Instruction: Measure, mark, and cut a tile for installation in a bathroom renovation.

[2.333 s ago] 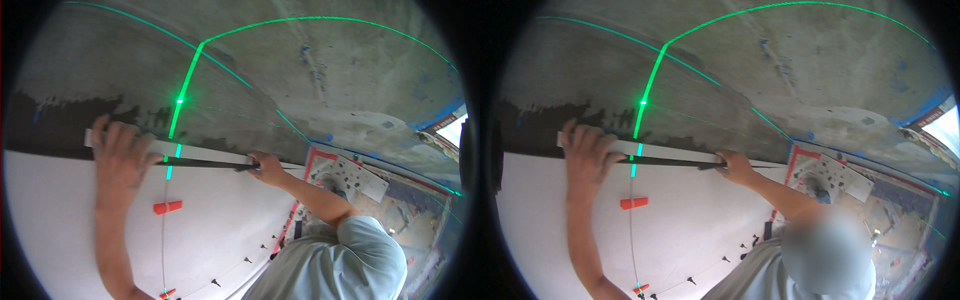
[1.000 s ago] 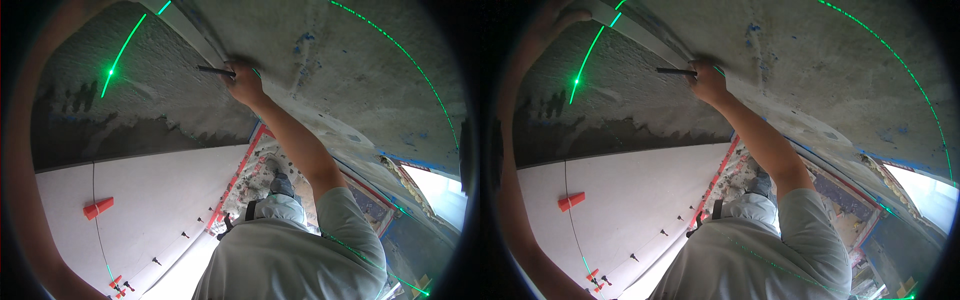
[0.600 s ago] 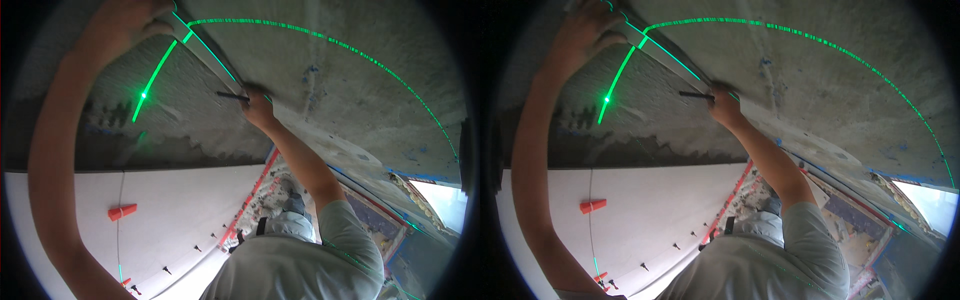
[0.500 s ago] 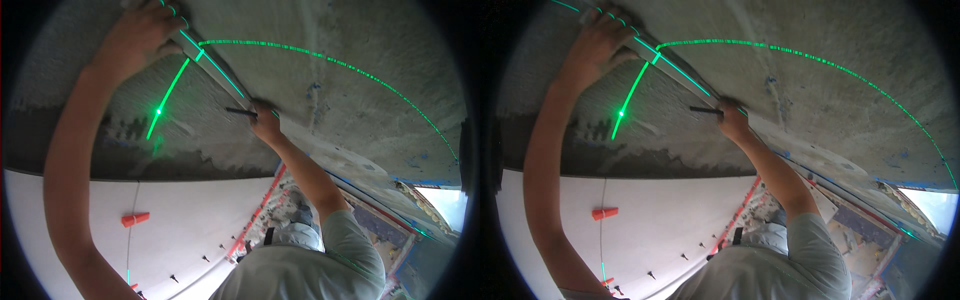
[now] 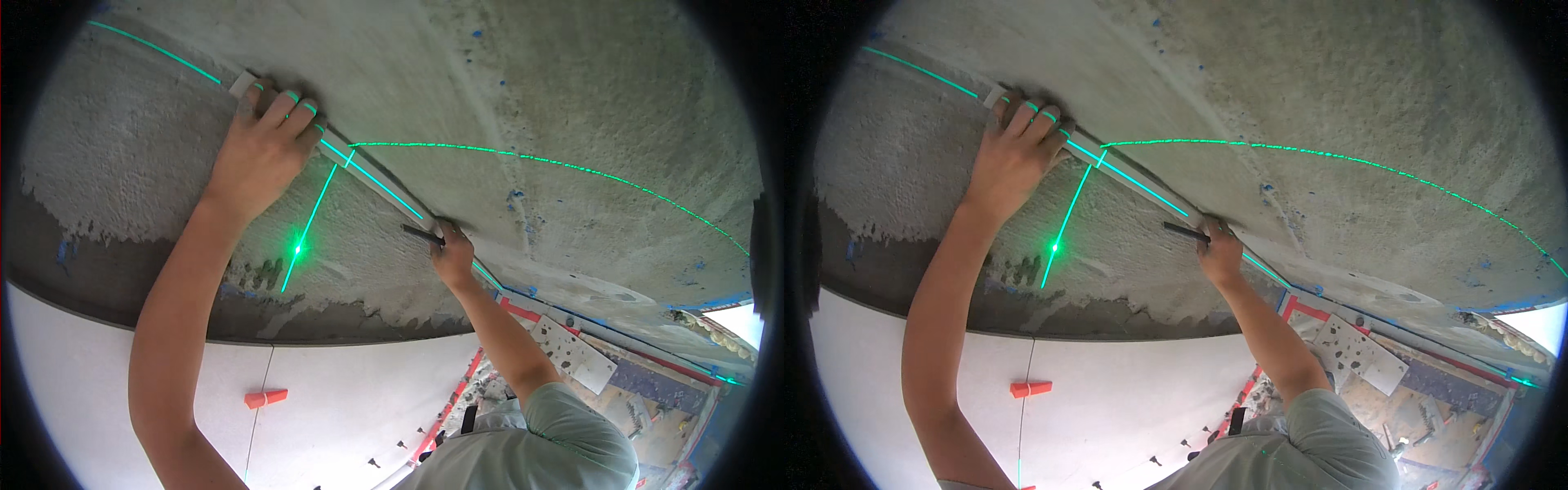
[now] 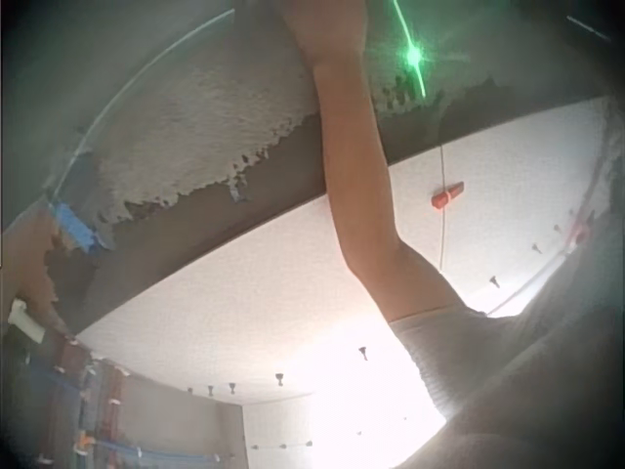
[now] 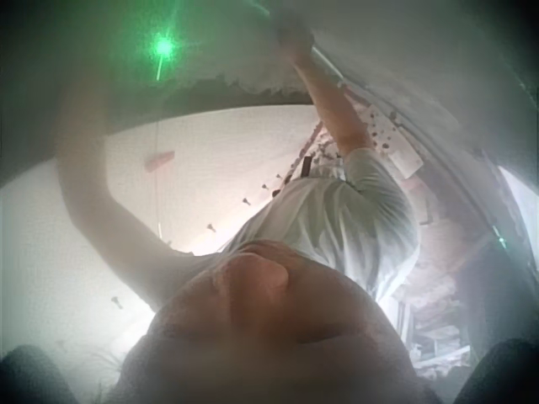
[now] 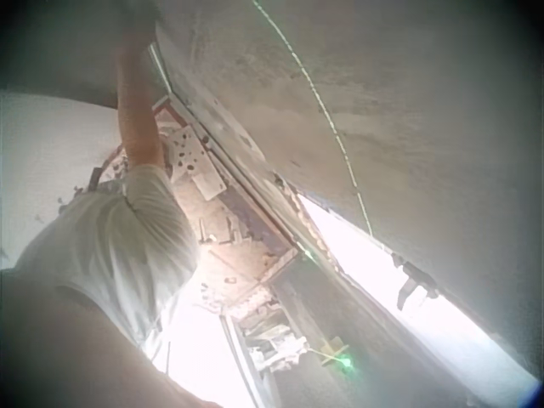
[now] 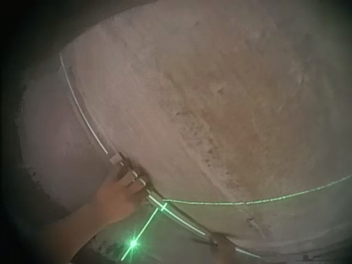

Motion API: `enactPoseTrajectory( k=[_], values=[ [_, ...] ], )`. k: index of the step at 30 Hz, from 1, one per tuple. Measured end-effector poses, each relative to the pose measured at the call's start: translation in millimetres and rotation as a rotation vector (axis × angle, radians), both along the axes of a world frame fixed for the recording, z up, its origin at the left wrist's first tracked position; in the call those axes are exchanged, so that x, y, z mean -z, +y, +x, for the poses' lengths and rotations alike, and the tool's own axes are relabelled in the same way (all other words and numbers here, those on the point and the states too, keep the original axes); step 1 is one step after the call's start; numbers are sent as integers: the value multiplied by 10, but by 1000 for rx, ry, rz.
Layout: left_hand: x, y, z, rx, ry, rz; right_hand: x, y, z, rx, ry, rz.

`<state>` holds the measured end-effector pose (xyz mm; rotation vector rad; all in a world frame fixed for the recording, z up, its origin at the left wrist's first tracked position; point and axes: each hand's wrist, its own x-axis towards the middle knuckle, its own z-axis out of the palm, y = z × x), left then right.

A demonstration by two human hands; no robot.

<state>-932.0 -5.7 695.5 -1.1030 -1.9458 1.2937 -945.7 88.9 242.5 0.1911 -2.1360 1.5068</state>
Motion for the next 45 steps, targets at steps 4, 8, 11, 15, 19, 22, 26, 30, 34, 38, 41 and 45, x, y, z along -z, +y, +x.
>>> enactPoseTrajectory(
  k=[4, 8, 11, 15, 19, 22, 26, 30, 34, 38, 41, 45],
  values=[
    [36, -29, 10, -56, -10, 18, -40, 14, 21, -7, 24, -8],
    [49, 4, -2, -97, -46, 58, -93, -5, 36, 0, -65, -19],
    [31, 27, -6, -84, -66, 76, -89, -29, 51, 23, -50, -55],
    [25, 74, 5, -105, -81, 110, -70, 3, 54, 13, -67, -54],
    [71, 140, 46, -127, -70, 140, -43, 38, 66, 3, -27, -52],
    [112, 118, 25, -123, -56, 154, -40, 40, 55, -29, -57, -42],
    [109, 86, -17, -101, -94, 180, -50, 74, 88, -30, -44, -84],
    [76, 78, 5, -120, -108, 186, -242, 140, 287, -109, -47, -344],
    [100, 117, -26, -124, -117, 177, -607, 196, 334, -346, -19, -798],
    [125, 87, 5, -105, -55, 166, -1454, 375, 314, -477, 18, -905],
    [145, 79, -22, -88, -74, 185, -1739, 297, 248, -629, -44, -1162],
    [159, 99, -27, -100, -91, 191, -1958, 43, 124, -515, -40, -1136]
  ],
)
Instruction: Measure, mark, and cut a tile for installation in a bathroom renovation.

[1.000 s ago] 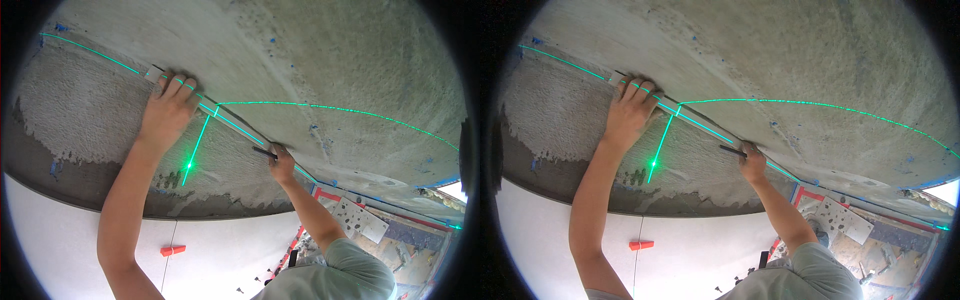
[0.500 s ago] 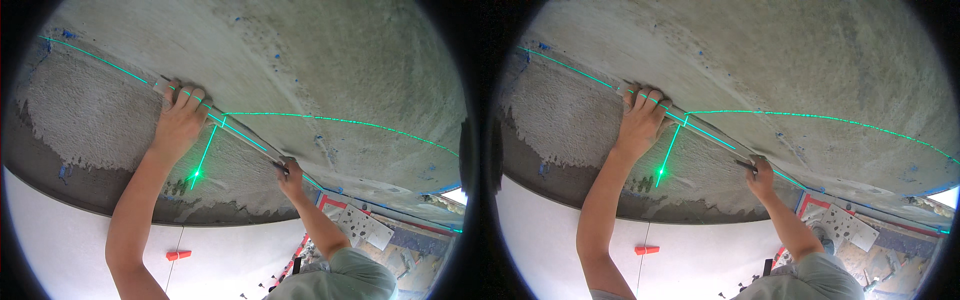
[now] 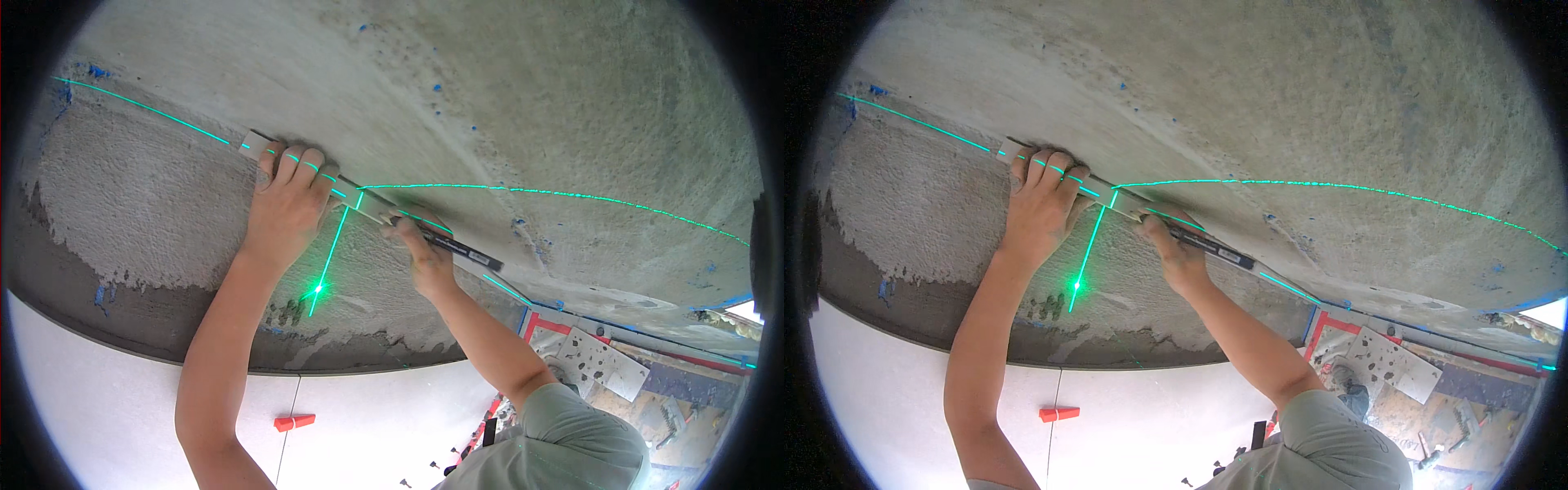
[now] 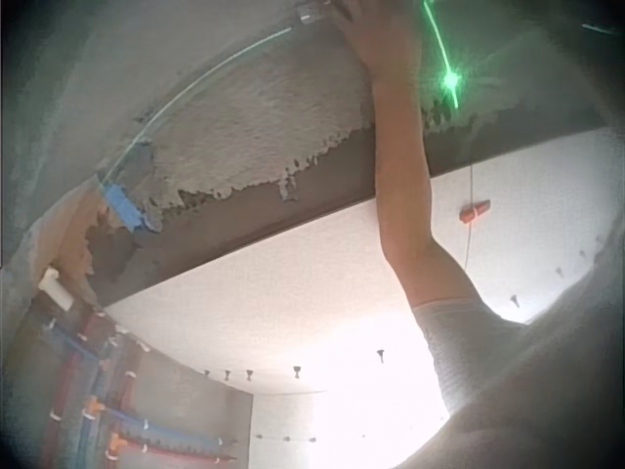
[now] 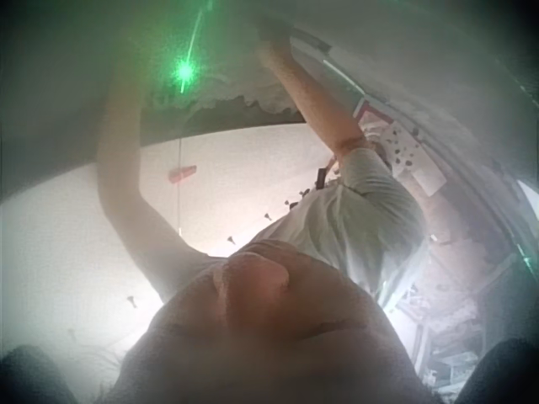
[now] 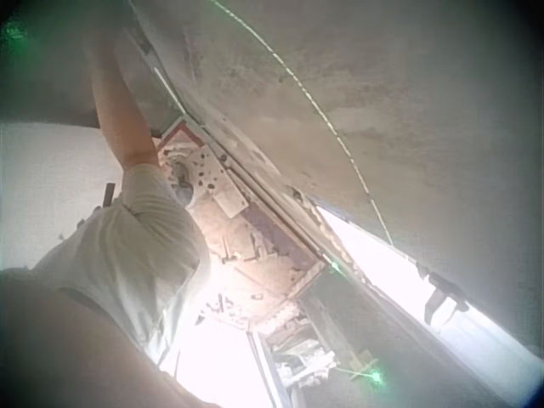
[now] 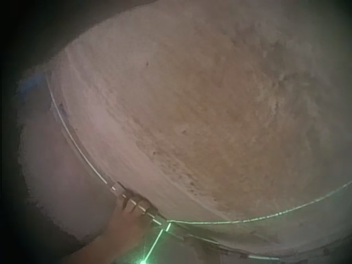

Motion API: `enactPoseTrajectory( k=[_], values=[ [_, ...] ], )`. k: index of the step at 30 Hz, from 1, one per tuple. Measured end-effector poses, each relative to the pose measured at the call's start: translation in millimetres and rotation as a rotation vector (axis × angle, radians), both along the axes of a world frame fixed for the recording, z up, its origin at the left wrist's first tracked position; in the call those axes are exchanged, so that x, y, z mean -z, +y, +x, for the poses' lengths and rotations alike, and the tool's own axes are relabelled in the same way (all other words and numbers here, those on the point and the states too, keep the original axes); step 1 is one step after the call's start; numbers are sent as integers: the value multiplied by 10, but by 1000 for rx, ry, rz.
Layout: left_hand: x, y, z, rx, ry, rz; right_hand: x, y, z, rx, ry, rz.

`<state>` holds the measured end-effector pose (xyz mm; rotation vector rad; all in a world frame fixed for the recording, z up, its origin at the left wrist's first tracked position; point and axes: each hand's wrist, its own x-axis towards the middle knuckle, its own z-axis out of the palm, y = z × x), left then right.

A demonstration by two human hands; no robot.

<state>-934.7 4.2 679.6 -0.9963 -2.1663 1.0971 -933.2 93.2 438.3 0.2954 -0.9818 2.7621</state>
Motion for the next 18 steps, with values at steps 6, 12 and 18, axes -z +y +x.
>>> enactPoseTrajectory(
  k=[6, 12, 18],
  values=[
    [-13, -3, -3, 1, 0, 8, -231, -235, -110, 41, 41, -215],
    [-39, -19, 10, -27, -31, 14, -148, -290, -59, 192, 25, -92],
    [-30, -23, 3, -8, -42, 17, -79, -375, -72, 121, -29, -231]
  ],
)
